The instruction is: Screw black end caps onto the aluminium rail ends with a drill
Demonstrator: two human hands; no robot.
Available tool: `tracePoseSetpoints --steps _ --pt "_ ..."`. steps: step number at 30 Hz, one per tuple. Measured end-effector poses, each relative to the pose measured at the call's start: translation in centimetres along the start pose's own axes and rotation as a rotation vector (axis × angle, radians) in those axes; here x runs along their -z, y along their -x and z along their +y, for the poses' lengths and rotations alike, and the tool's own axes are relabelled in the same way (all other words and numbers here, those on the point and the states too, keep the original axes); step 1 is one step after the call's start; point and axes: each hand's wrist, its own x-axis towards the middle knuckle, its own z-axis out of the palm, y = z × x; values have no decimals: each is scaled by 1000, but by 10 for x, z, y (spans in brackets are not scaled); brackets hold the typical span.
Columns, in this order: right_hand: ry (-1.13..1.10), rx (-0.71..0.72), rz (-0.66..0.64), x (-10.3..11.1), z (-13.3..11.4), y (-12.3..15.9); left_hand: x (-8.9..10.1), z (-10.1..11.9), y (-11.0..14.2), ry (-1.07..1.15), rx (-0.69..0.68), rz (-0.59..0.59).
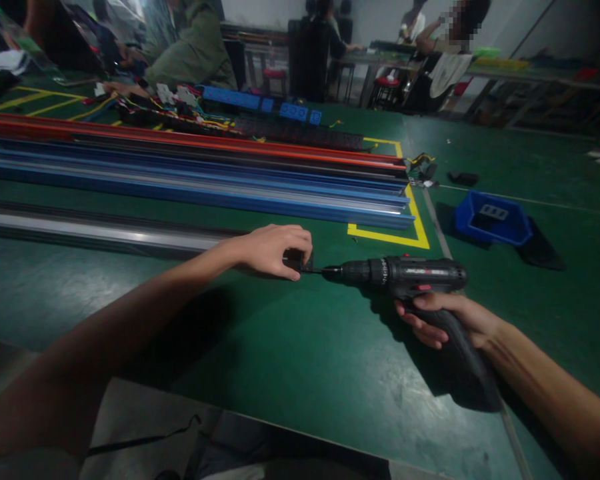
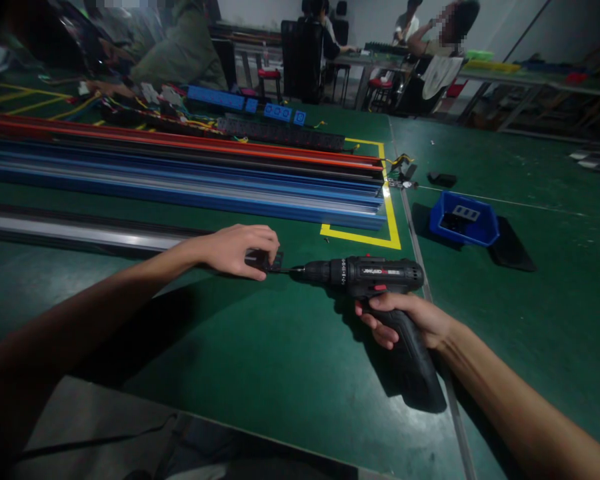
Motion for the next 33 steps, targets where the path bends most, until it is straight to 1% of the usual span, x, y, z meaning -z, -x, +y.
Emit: tracePoseSetpoints --steps 7,13,19,33 --pt "-11 -5 12 -1 0 0 -1 0 -1 3 1 2" --pt "-13 5 -15 1 1 0 0 0 0 -6 15 -11" --pt "-11 9 11 1 2 0 1 2 0 -9 18 -22" --pt "-16 6 15 2 2 0 1 2 0 -23 18 -23"
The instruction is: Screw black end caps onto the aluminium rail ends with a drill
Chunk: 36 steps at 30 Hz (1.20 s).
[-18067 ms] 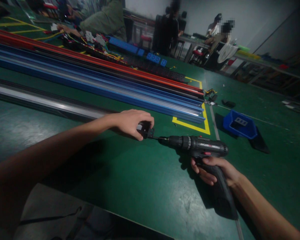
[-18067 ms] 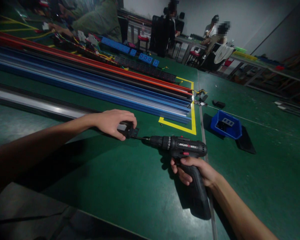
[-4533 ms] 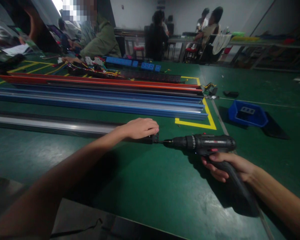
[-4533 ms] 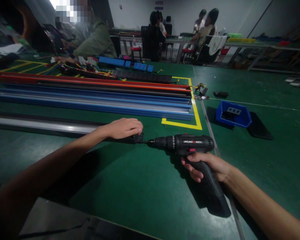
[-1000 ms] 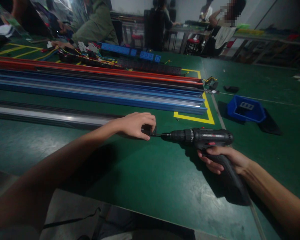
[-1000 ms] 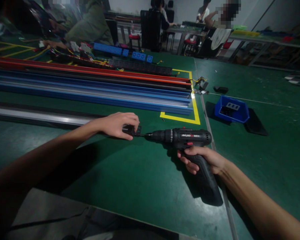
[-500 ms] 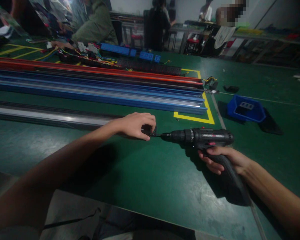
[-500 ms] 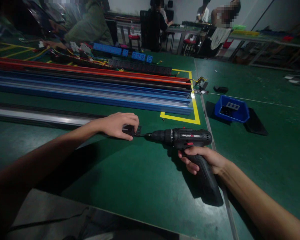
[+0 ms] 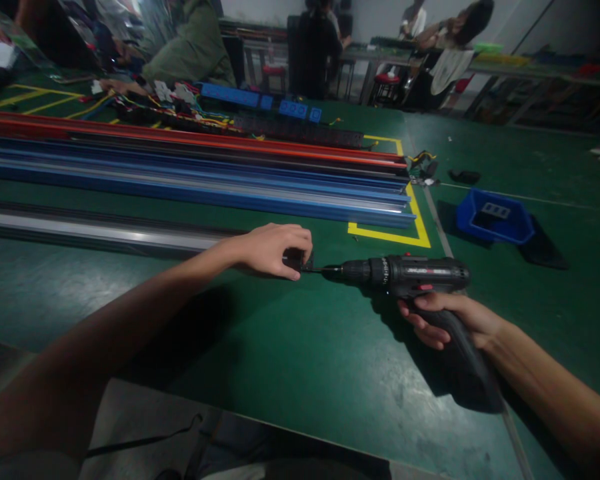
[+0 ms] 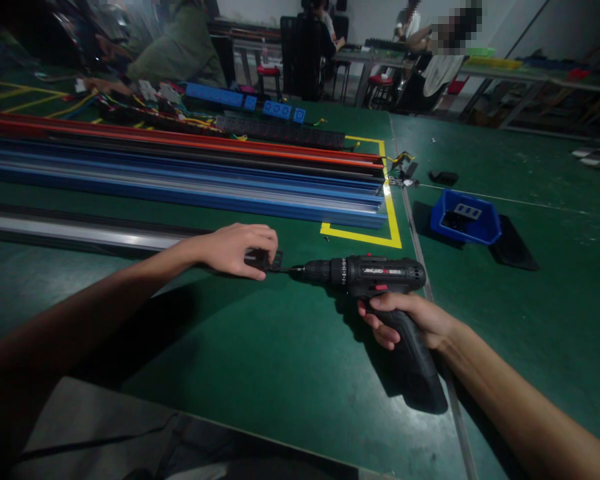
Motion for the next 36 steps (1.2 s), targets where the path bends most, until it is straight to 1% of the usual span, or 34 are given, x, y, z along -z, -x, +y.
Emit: tracePoseSetpoints --steps 22,36 --pt "13 10 7 -3 -1 0 0 -1 0 10 4 3" --pt "-23 -18 13 -5 -2 0 -1 -1 1 23 7 20"
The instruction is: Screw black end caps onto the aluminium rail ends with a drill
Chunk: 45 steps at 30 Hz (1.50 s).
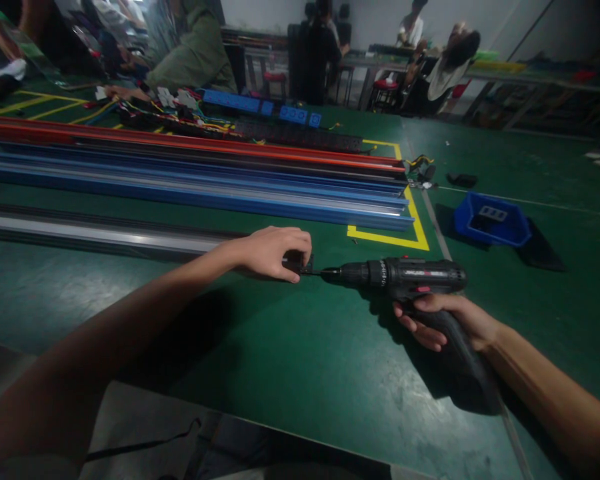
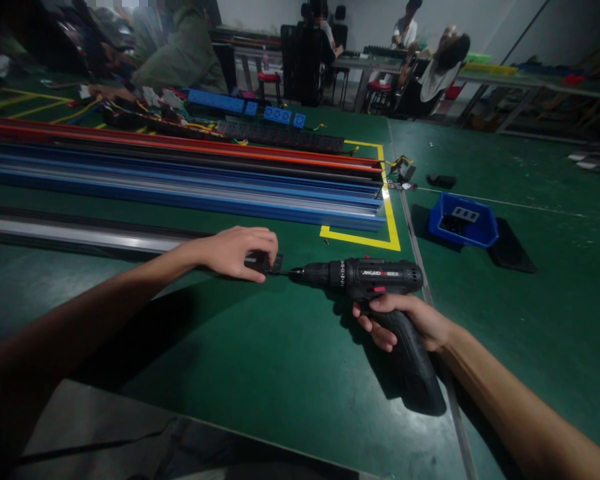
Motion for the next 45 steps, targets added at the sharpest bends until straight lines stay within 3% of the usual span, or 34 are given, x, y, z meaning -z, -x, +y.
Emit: tracePoseSetpoints --steps 9,16,20,23,28,32,39,45 --pt "49 51 41 -6 1 2 1 0 3 30 7 3" --pt "54 183 70 -8 -9 17 21 -2 -1 247 28 -14" --pt "37 349 163 -7 -21 27 26 1 -28 125 81 82" --pt "15 474 242 -5 -26 32 18 9 -60 -69 101 73" --pt "-58 582 227 -1 -28 33 1 19 -115 -158 94 68" --pt "-135 594 213 -1 -23 28 -4 16 -137 -118 53 43" --pt "-135 538 79 -7 -7 18 -9 10 -154 -73 76 23" --pt "-156 479 -15 -14 8 11 -7 21 -141 -89 69 129"
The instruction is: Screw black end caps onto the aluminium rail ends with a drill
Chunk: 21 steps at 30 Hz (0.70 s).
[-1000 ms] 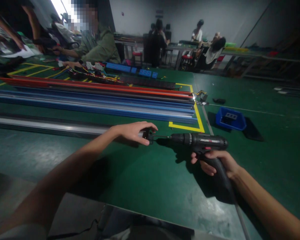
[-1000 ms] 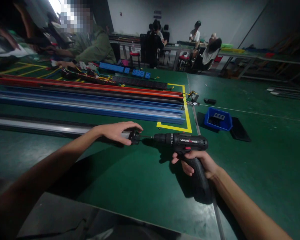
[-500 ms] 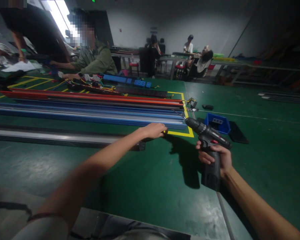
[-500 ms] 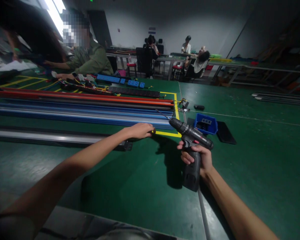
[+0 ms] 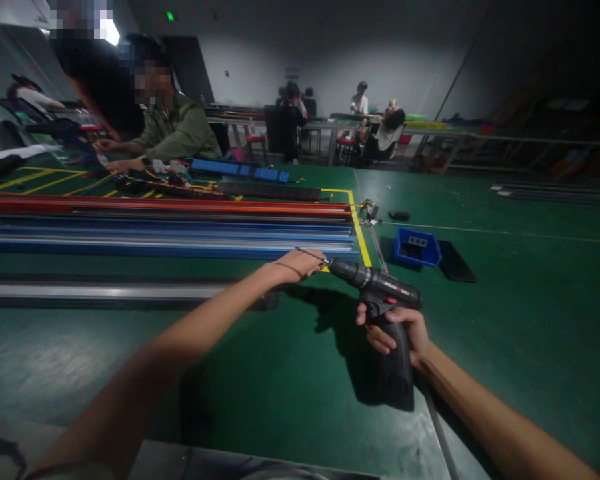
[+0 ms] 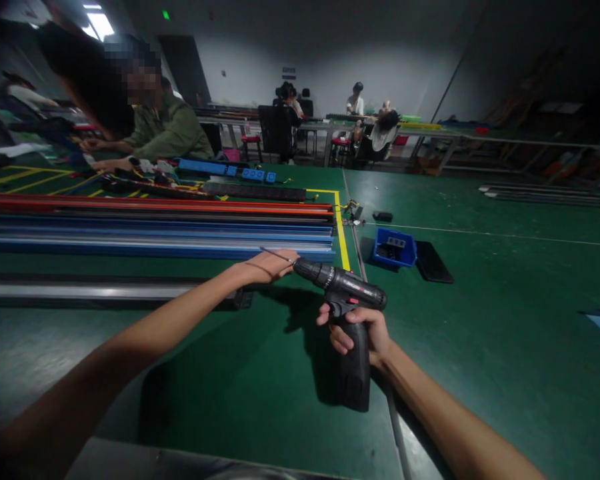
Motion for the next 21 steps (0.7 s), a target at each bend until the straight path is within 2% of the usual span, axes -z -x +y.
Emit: tracePoseSetpoints --steps 4,9,15,18,21 --pt "-16 -23 -38 2 8 0 19 4 31 66 -42 118" --pt "-26 -24 -87 3 14 -2 37 7 74 272 45 366" --pt "-41 -52 -124 3 20 -3 24 10 105 1015 288 740" --pt "-43 -73 -127 5 22 -3 16 15 112 1269 331 820" --pt "-37 -92 -124 8 23 -4 10 21 117 1416 348 842"
